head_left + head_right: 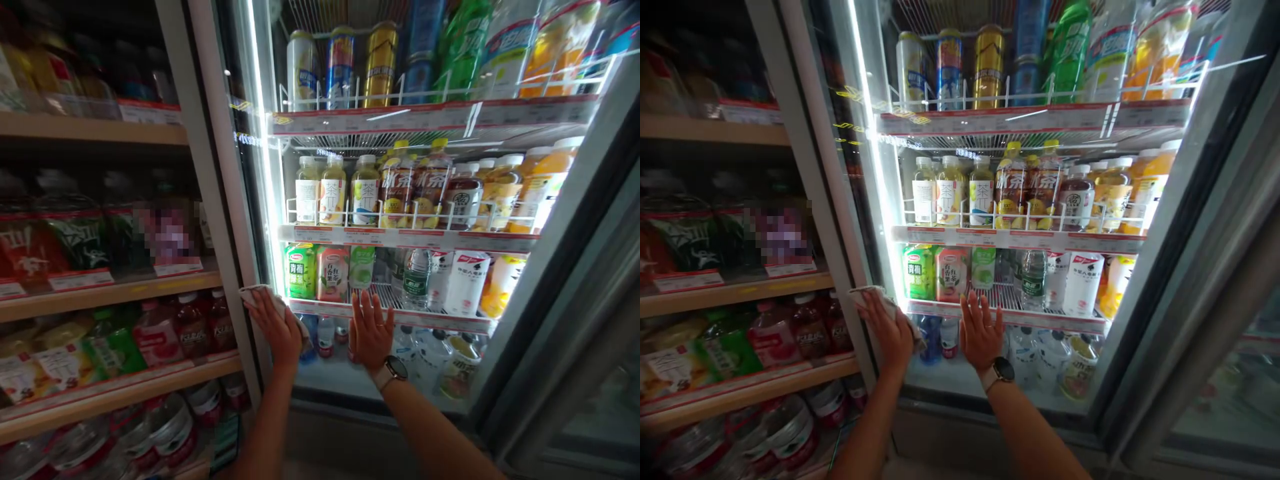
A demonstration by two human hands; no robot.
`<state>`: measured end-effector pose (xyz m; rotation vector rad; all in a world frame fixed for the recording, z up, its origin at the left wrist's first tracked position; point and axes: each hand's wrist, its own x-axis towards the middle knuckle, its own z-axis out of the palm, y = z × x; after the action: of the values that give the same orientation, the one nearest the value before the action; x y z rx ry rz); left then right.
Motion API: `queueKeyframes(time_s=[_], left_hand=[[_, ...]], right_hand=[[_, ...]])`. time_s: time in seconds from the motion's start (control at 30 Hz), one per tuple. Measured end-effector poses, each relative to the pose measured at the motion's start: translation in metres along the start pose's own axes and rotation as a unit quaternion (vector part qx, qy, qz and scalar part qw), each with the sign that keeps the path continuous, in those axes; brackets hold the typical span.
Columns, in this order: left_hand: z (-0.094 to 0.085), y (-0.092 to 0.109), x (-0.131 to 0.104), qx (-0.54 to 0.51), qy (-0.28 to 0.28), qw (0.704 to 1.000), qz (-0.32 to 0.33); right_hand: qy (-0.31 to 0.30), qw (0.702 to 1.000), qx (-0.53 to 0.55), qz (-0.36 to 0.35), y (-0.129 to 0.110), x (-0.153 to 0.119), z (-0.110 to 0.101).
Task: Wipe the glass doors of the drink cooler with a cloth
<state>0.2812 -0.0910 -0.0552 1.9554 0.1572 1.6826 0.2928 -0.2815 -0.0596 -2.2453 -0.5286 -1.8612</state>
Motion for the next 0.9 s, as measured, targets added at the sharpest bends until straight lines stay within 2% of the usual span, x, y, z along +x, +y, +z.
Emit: queueKeyframes(time_s=[0.07,0.13,0.23,0.3,0.33,0.37,0.43,0.5,0.57,0.63,0.67,0.7,0.77,0.83,0.9], left_hand=[[0.004,0.008,-0.012,-0.019,-0.019,1.000,0.005],[0.011,0.021,-0.031,-0.026,-0.046,0.997,0.057],[0.019,0.034,-0.058,-0.019,-0.101,0.970,0.220],[0.020,0.034,-0.063,-0.004,-0.121,0.940,0.318],[0.019,0.030,-0.061,0.006,-0.122,0.930,0.346],[0.018,0.025,-0.056,0.016,-0.116,0.927,0.356],[0.013,0.013,-0.040,0.027,-0.089,0.939,0.331],[0.007,0.001,-0.022,0.027,-0.056,0.967,0.247],[0.003,-0.005,-0.008,0.014,-0.025,0.990,0.137],[0.002,-0.004,-0.005,-0.003,-0.007,0.998,0.054],[0.004,0.000,-0.008,-0.009,-0.006,0.999,0.037],[0.007,0.005,-0.014,-0.012,-0.008,0.999,0.038],[0.015,0.016,-0.033,-0.008,-0.029,0.996,0.083],[0.022,0.026,-0.052,-0.005,-0.056,0.984,0.171],[0.026,0.030,-0.063,-0.004,-0.075,0.958,0.277]], right_hand=[[0.003,1.000,0.001,0.000,-0.001,0.001,0.000],[0.007,1.000,0.002,0.000,0.000,0.001,0.000],[0.008,1.000,0.005,-0.001,0.001,-0.001,0.000],[0.004,1.000,0.011,-0.004,0.001,-0.002,0.000],[0.001,1.000,0.012,-0.004,0.001,-0.002,0.000],[-0.003,1.000,0.013,-0.001,0.001,-0.003,0.000],[-0.005,1.000,0.013,0.002,0.001,-0.003,0.000],[-0.003,1.000,0.014,0.003,0.001,-0.002,-0.001],[0.000,1.000,0.017,0.001,0.000,-0.001,-0.001],[0.004,1.000,0.018,0.001,0.000,0.000,-0.001],[0.005,1.000,0.018,0.000,-0.001,0.001,-0.001],[0.007,1.000,0.019,-0.001,-0.001,0.001,-0.001],[0.011,1.000,0.017,-0.002,-0.001,0.001,0.000],[0.011,1.000,0.016,-0.004,0.000,0.001,0.000],[0.009,1.000,0.018,-0.005,0.001,0.000,0.000]])
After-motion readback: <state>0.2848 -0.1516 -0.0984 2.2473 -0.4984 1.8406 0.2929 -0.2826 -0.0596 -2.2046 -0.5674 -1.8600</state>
